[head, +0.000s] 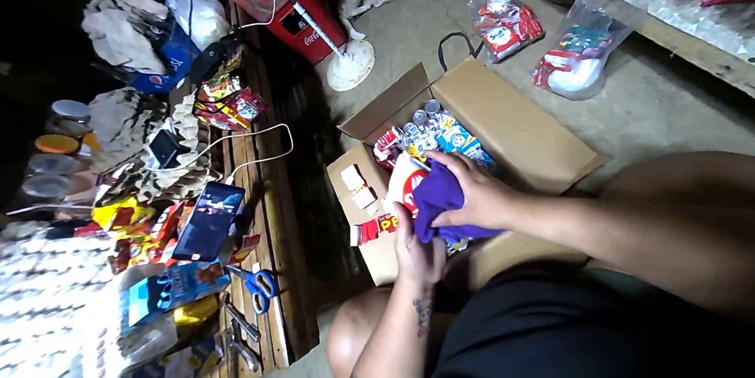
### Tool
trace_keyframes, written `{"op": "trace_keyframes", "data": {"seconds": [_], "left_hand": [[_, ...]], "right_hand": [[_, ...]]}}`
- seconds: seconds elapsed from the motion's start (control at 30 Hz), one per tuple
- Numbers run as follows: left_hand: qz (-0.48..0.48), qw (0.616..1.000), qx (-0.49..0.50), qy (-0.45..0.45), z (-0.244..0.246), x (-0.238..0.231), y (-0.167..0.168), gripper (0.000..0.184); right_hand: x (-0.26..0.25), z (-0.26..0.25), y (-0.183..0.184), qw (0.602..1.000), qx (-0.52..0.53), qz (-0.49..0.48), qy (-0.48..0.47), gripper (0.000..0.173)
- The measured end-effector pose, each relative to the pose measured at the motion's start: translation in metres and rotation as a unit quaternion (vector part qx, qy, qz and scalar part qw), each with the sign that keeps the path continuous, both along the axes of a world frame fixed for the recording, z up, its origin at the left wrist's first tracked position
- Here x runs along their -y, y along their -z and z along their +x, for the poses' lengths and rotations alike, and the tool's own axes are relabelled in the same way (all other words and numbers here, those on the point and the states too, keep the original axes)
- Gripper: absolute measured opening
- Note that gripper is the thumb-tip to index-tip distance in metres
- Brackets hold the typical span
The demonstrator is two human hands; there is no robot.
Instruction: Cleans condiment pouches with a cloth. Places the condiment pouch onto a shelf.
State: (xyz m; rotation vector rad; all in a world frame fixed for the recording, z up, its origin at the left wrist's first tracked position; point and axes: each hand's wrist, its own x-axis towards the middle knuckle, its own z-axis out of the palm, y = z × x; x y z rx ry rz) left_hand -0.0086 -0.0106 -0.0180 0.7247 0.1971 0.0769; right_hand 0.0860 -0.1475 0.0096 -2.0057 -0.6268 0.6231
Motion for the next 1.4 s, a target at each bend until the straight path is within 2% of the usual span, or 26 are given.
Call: {"op": "trace_keyframes", "data": {"seconds": [0.1, 0.17, 0.23, 0.3, 0.37, 0.43, 0.5, 0.57, 0.67, 0.77, 0.87, 1.0, 1.13, 1.23, 1.33, 1.4], "left_hand": [[-0.009, 0.998, -0.012, 0.068, -0.009, 0.013, 0.013, 0.047], [-0.003, 0.993, -0.001, 0.116, -0.009, 0.015, 0.012, 0.061], [-0.005, 0.992, 0.005, 0.130, -0.008, 0.015, 0.009, 0.065], [-0.021, 0.994, 0.016, 0.107, -0.006, 0.010, 0.007, 0.063], [-0.033, 0.998, 0.019, 0.048, -0.004, 0.003, 0.005, 0.057], [-0.044, 0.998, 0.020, -0.027, 0.000, -0.005, 0.000, 0.055], [-0.034, 0.995, 0.013, -0.098, 0.005, -0.010, -0.006, 0.054], [0.016, 0.991, -0.019, -0.132, 0.007, -0.012, -0.010, 0.057], [0.134, 0.982, -0.018, -0.133, 0.003, -0.007, -0.010, 0.059], [0.279, 0.949, 0.041, -0.140, -0.003, -0.008, -0.001, 0.056], [0.354, 0.914, 0.142, -0.135, -0.002, -0.021, 0.007, 0.058], [0.301, 0.936, 0.156, -0.098, 0.000, -0.026, -0.002, 0.057], [0.173, 0.975, 0.022, -0.137, 0.004, -0.018, -0.008, 0.044], [0.083, 0.989, -0.044, -0.114, 0.011, -0.014, -0.009, 0.042], [0.078, 0.985, -0.108, -0.111, 0.013, -0.005, -0.009, 0.036], [0.126, 0.981, -0.108, -0.103, 0.012, -0.003, -0.006, 0.050]], "right_hand": [[0.000, 0.007, 0.012, 0.993, 0.029, 0.089, 0.065, 0.093], [0.002, 0.013, 0.011, 0.991, -0.005, 0.091, 0.101, 0.080], [0.003, 0.017, 0.012, 0.989, -0.012, 0.091, 0.113, 0.073], [0.003, 0.014, 0.011, 0.990, -0.021, 0.103, 0.093, 0.077], [0.003, 0.010, 0.005, 0.993, -0.056, 0.087, 0.053, 0.089], [0.004, 0.009, 0.000, 0.995, -0.097, 0.029, 0.000, 0.101], [0.004, 0.010, 0.001, 0.992, -0.114, -0.020, -0.046, 0.106], [0.003, 0.009, 0.002, 0.990, -0.114, -0.032, -0.071, 0.102], [0.005, 0.009, -0.003, 0.990, -0.106, -0.018, -0.091, 0.093], [0.006, 0.012, -0.012, 0.986, -0.115, -0.004, -0.119, 0.086], [0.009, 0.006, -0.008, 0.985, -0.102, 0.051, -0.133, 0.075], [0.009, -0.002, -0.014, 0.984, -0.100, 0.088, -0.116, 0.061], [0.005, -0.006, -0.015, 0.981, -0.150, 0.120, -0.038, 0.043], [0.001, -0.002, -0.018, 0.968, -0.218, 0.118, 0.030, 0.037], [0.000, 0.006, -0.016, 0.968, -0.218, 0.111, 0.059, 0.034], [0.001, 0.009, -0.014, 0.966, -0.217, 0.114, 0.084, 0.033]]}}
